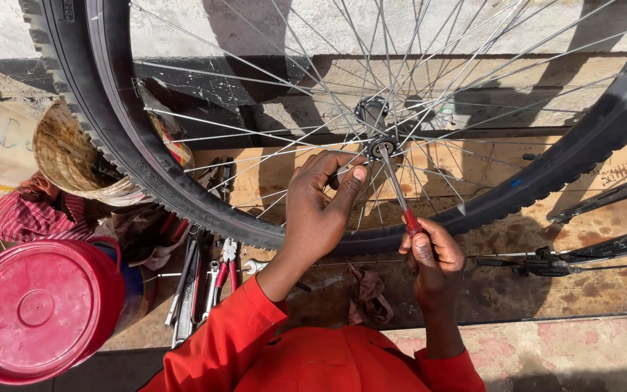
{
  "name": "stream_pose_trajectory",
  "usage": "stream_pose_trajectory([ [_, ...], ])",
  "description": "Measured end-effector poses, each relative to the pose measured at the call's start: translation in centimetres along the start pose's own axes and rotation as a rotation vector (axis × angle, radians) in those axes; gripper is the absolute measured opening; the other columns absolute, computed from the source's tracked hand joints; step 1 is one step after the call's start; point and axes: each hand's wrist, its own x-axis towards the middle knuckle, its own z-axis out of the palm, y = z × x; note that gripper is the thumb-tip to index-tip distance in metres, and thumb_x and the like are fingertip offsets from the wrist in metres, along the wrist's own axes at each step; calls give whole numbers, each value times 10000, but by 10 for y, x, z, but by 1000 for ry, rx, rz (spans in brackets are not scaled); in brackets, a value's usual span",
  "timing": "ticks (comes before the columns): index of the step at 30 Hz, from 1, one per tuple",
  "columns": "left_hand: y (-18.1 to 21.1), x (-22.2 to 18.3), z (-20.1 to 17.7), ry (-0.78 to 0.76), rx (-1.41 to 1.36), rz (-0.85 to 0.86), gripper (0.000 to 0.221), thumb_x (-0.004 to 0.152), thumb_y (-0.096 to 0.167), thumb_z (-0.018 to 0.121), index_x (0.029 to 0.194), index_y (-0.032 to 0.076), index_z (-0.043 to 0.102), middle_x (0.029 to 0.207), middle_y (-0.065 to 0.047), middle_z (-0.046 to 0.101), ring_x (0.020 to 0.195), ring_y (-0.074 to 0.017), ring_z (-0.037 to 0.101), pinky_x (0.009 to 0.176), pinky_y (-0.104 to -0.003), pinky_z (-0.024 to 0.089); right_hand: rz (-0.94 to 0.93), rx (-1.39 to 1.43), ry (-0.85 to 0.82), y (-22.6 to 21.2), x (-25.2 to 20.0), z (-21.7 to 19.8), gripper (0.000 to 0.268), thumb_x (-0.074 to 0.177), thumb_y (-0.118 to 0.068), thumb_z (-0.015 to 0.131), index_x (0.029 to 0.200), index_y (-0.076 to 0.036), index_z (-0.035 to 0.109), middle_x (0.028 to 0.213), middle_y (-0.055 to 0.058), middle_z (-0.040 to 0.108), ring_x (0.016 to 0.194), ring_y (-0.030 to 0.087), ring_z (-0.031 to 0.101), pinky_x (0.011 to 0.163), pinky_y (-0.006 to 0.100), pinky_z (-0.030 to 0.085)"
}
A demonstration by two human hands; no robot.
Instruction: Cleaning the hub and spokes of a bicycle wheel using a screwdriver and a cloth.
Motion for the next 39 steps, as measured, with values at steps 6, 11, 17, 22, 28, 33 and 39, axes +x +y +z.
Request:
stream_pose_trajectory([
  [6, 4, -1, -1, -11, -43, 3, 177, 1000, 251, 591, 1081, 123, 682, 726, -94, 573, 718, -258, 586, 810, -420, 425, -39, -1, 27, 5, 1, 2, 355, 947, -185, 565, 1115, 118, 640, 621, 175, 580, 406, 118, 426, 395, 217, 343],
  [11, 4, -1, -1, -14, -41, -1, 172, 1000, 256, 597, 1077, 130, 684, 729, -92, 578, 728, -246, 583, 812, -412, 418, -59, -1, 22, 5, 2, 3, 343, 960, -172, 561, 1120, 120, 639, 619, 170, 585, 406, 107, 416, 399, 216, 345],
  [17, 2, -1, 1, 18, -7, 7, 164, 995, 251, 598, 1050, 130, 694, 722, -92, 598, 701, -250, 590, 791, -401, 423, -47, -21, 19, -9, -3, 11, 346, 965, -177, 544, 1137, 110, 631, 618, 161, 585, 400, 109, 404, 399, 221, 344],
  [22, 1, -2, 3, 38, 5, 6, 158, 997, 242, 595, 1048, 133, 696, 711, -83, 601, 696, -250, 599, 788, -398, 433, -31, -3, 1, -12, -16, 26, 369, 1000, -179, 504, 1211, 108, 601, 662, 162, 618, 433, 114, 429, 429, 234, 373],
  [28, 1, -2, 2, 15, 84, -40, 261, 970, 336, 540, 950, 138, 708, 940, 18, 719, 834, -152, 618, 713, -303, 427, 166, -6, 9, -22, -26, 49, 552, 961, -447, 524, 1194, 51, 572, 730, 29, 579, 498, 88, 387, 508, 263, 350],
  [33, -1, -1, 3, 13, 99, -39, 253, 969, 339, 536, 946, 149, 701, 961, 30, 731, 871, -148, 653, 781, -310, 440, 172, 81, 1, -7, -27, 53, 550, 965, -446, 530, 1210, 47, 547, 728, 29, 566, 494, 84, 374, 493, 266, 349],
  [39, -2, 0, 3, 9, 100, -44, 262, 968, 342, 535, 939, 145, 704, 960, 27, 734, 841, -146, 649, 770, -312, 432, 122, 101, 23, -1, -29, 58, 516, 979, -437, 514, 1180, 37, 554, 718, 22, 553, 498, 86, 399, 452, 253, 323],
])
